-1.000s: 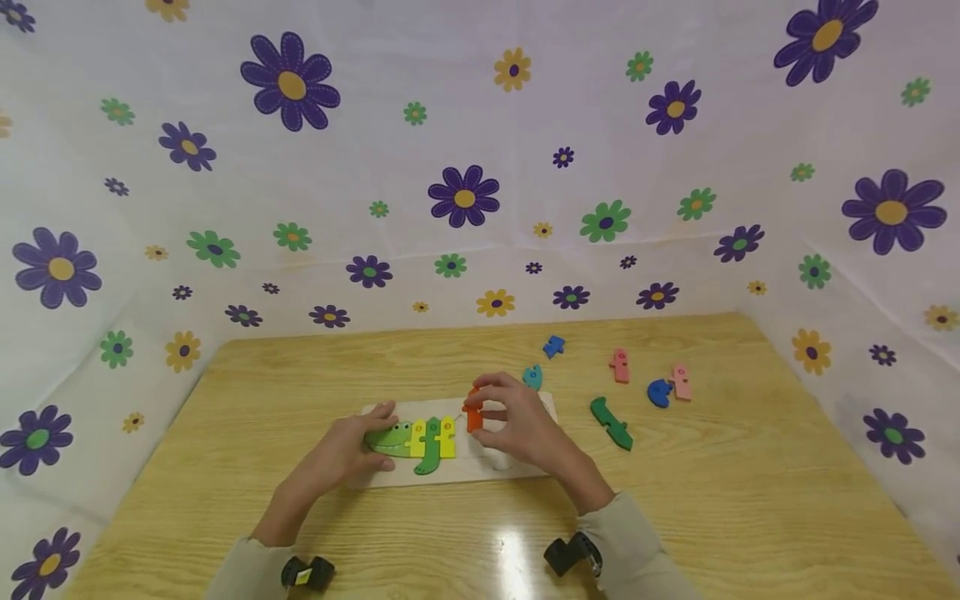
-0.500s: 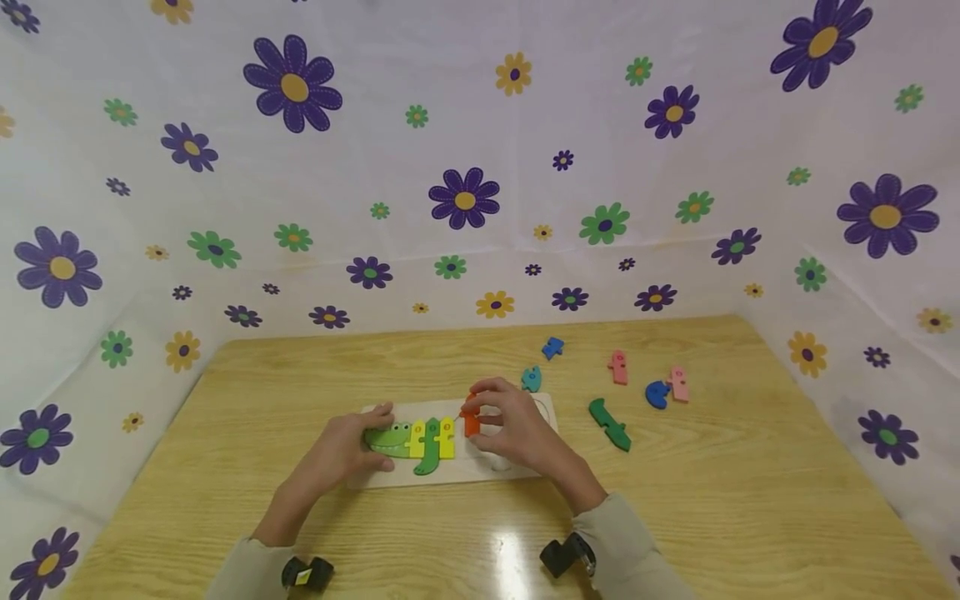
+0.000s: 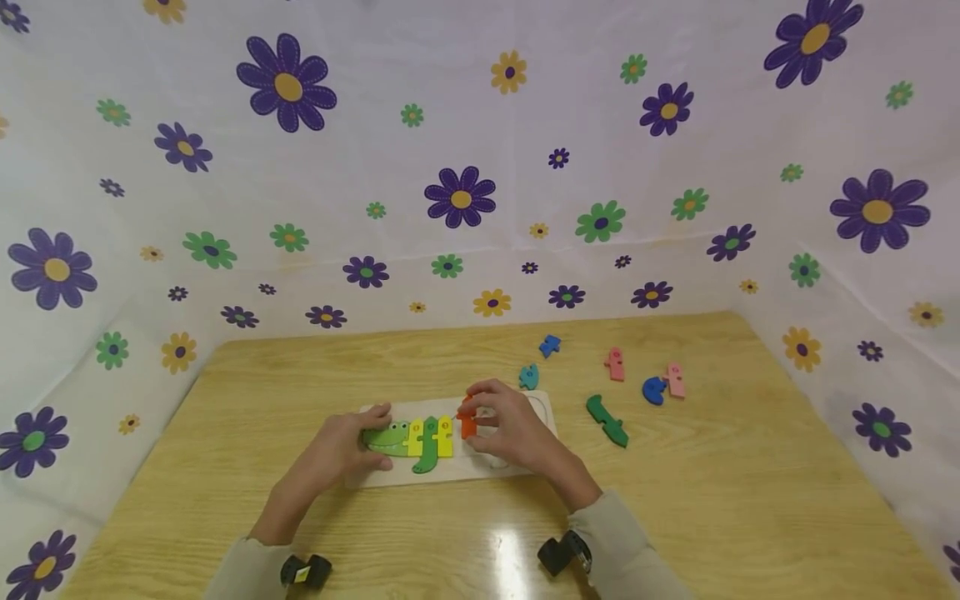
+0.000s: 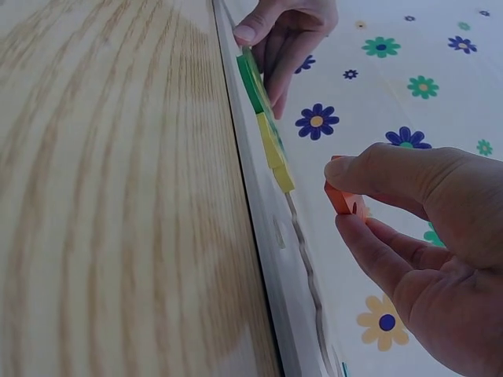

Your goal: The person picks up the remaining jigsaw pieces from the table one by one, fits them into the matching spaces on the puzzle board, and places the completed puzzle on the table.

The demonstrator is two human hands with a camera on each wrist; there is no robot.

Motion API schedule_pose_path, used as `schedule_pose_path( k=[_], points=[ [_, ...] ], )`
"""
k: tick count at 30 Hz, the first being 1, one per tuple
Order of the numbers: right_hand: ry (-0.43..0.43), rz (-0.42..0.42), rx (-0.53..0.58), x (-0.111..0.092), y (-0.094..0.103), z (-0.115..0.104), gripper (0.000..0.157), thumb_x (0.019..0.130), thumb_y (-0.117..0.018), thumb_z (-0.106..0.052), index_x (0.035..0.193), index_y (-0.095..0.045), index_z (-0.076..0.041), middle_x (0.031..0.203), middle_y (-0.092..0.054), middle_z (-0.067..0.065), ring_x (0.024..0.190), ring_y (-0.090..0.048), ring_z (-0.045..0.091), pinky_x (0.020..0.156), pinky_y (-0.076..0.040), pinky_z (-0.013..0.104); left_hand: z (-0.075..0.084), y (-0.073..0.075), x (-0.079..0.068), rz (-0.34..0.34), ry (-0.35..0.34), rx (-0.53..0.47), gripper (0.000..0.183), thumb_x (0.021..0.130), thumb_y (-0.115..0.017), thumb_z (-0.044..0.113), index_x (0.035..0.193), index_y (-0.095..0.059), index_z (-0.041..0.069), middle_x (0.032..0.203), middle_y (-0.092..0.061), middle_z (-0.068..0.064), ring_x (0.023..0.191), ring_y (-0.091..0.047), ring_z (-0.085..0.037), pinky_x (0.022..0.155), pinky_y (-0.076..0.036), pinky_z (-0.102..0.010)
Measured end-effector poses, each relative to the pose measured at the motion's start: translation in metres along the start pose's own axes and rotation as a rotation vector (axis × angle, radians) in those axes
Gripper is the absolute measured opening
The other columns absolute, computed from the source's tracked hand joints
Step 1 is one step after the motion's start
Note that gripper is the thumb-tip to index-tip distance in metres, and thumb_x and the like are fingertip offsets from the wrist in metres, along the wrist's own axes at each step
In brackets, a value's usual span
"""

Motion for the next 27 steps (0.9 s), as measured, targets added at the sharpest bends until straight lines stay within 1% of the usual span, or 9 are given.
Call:
schedule_pose_path(
  k=[4,10,13,16,20,27],
  points=[
    [0.014,-0.003,-0.011,0.0006,-0.0013,0.0005,0.029,0.082,-0.079,0.008,0.11,-0.072,0.005,0.135,-0.055,0.027,0.115,-0.065,0.04,0.09,-0.061,0.041,-0.0008,-0.0003,0.0009,0.001,-0.004,0.006,0.07,0.077,-0.089,0.014,0.141,-0.062,0.004,0.159,-0.045,-0.006,0.148,-0.037,-0.035,0.12,-0.033,-0.053],
    [0.012,-0.01,-0.026,0.0005,-0.003,0.0,0.029,0.083,-0.079,0.007,0.111,-0.072,0.004,0.135,-0.055,0.027,0.114,-0.066,0.04,0.09,-0.061,0.041,-0.0018,0.0,0.0018,-0.003,-0.018,-0.004,0.07,0.076,-0.09,0.014,0.139,-0.062,0.002,0.159,-0.044,-0.008,0.149,-0.036,-0.034,0.12,-0.033,-0.052],
    [0.016,-0.011,-0.042,0.0006,-0.0033,-0.0006,0.03,0.083,-0.08,0.006,0.111,-0.072,0.004,0.135,-0.056,0.027,0.114,-0.065,0.039,0.09,-0.061,0.04,-0.0022,0.0015,0.0018,0.006,-0.029,-0.009,0.07,0.075,-0.091,0.015,0.138,-0.063,0.001,0.158,-0.046,-0.007,0.148,-0.038,-0.032,0.12,-0.033,-0.052],
    [0.02,-0.015,-0.035,0.0007,-0.0042,0.0004,0.031,0.082,-0.08,0.007,0.112,-0.072,0.004,0.135,-0.055,0.027,0.117,-0.064,0.039,0.091,-0.061,0.039,-0.0032,0.0025,0.0024,0.017,-0.044,-0.018,0.07,0.074,-0.091,0.015,0.136,-0.064,0.001,0.155,-0.048,-0.007,0.147,-0.04,-0.03,0.12,-0.034,-0.05],
    [0.028,-0.021,-0.014,0.001,-0.0055,0.0017,0.031,0.083,-0.081,0.007,0.112,-0.072,0.005,0.135,-0.055,0.027,0.117,-0.064,0.039,0.091,-0.06,0.039,-0.0042,0.0039,0.0037,0.024,-0.062,-0.047,0.066,0.075,-0.09,0.011,0.135,-0.065,-0.001,0.154,-0.05,-0.008,0.146,-0.042,-0.027,0.12,-0.034,-0.048],
    [0.03,-0.038,-0.002,0.0021,-0.0093,0.0051,0.029,0.084,-0.081,0.004,0.112,-0.073,0.006,0.134,-0.056,0.028,0.117,-0.064,0.04,0.092,-0.06,0.041,-0.0043,0.0063,0.0034,0.02,-0.087,-0.069,0.062,0.076,-0.088,0.005,0.133,-0.066,-0.002,0.152,-0.051,-0.01,0.145,-0.043,-0.029,0.119,-0.036,-0.047]
  ],
)
Point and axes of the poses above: each hand's wrist, its own x-axis towards the middle knuckle, its own y-axis out of the back of the hand, z = x × y, the point moved 7 cm from there along x, towards the middle knuckle
